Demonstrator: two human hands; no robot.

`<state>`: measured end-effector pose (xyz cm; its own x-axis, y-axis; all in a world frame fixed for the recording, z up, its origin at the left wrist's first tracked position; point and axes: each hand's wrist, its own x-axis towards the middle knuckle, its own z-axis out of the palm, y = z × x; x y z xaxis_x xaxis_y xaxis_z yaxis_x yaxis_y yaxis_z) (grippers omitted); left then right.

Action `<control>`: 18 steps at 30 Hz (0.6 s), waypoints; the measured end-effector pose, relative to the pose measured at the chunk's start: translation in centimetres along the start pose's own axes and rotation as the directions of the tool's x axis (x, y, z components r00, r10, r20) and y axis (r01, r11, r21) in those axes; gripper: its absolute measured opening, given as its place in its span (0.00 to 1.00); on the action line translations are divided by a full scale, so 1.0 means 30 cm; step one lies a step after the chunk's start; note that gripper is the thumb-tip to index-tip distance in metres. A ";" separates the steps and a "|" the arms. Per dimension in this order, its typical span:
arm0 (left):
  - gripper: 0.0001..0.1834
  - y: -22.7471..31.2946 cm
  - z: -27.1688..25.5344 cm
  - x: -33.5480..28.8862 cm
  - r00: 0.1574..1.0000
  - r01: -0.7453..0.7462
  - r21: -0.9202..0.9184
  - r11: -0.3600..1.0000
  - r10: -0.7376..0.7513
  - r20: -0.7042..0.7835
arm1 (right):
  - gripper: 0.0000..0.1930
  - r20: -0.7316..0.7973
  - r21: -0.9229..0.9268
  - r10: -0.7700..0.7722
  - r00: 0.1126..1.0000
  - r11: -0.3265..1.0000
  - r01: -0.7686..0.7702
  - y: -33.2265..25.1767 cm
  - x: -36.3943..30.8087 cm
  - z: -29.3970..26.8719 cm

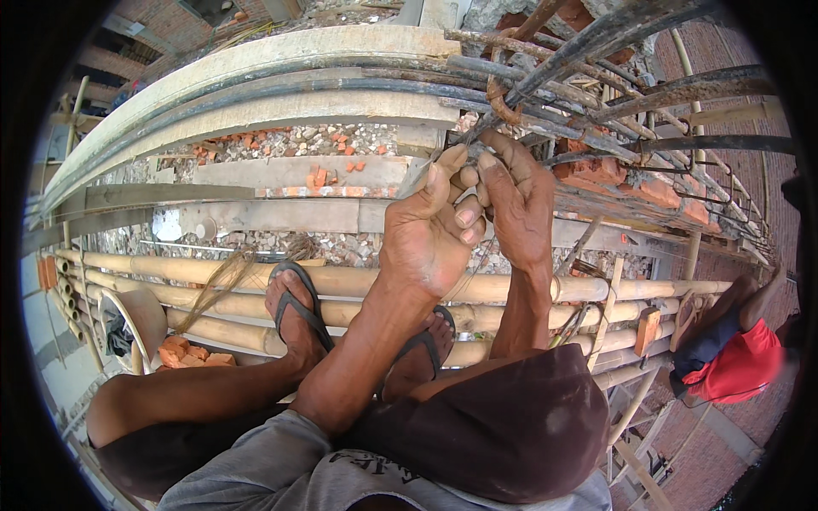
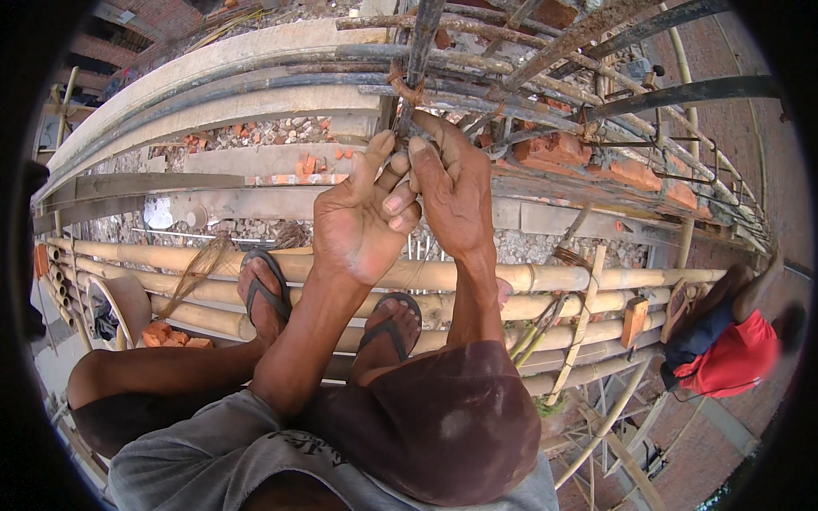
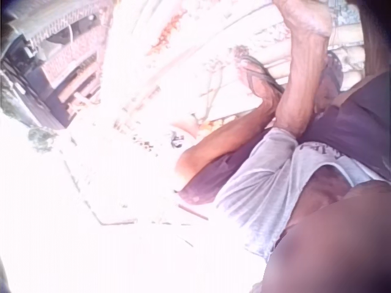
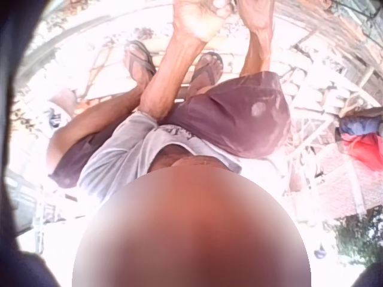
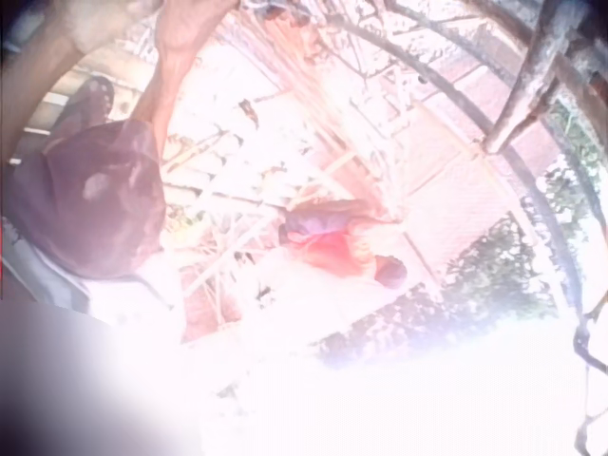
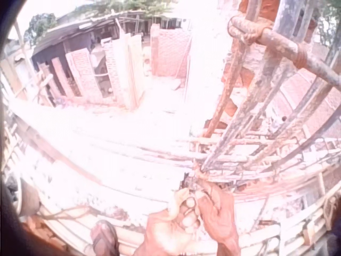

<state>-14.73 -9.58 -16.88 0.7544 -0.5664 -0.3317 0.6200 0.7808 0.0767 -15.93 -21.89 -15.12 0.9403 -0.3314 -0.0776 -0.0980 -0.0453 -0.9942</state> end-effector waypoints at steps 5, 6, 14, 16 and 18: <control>0.22 0.040 0.036 -0.006 0.999 -0.005 0.056 0.998 0.008 -0.048 | 0.20 -0.201 -0.093 -0.146 0.969 0.987 0.130 -0.028 -0.074 0.037; 0.21 0.051 0.040 -0.006 0.999 -0.004 0.086 0.996 0.009 -0.054 | 0.19 -0.219 -0.117 -0.148 0.964 0.985 0.124 -0.034 -0.088 0.035; 0.23 0.084 0.106 -0.013 0.996 -0.030 0.417 0.909 0.064 -0.067 | 0.17 -0.183 -0.209 -0.305 0.935 0.941 0.266 -0.043 -0.164 0.046; 0.23 0.094 0.126 -0.017 0.986 -0.118 0.629 0.769 0.164 -0.015 | 0.17 -0.164 -0.280 -0.399 0.902 0.896 0.345 -0.047 -0.185 0.052; 0.22 0.106 0.139 -0.025 0.981 -0.165 0.712 0.683 0.191 0.043 | 0.16 -0.187 -0.177 -0.344 0.920 0.933 0.312 -0.058 -0.203 0.042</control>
<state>-12.42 -7.76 -12.45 0.8676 -0.4176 -0.2699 0.4527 0.4388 0.7762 -21.08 -18.61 -13.01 0.8381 -0.4657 0.2843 0.1447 -0.3127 -0.9388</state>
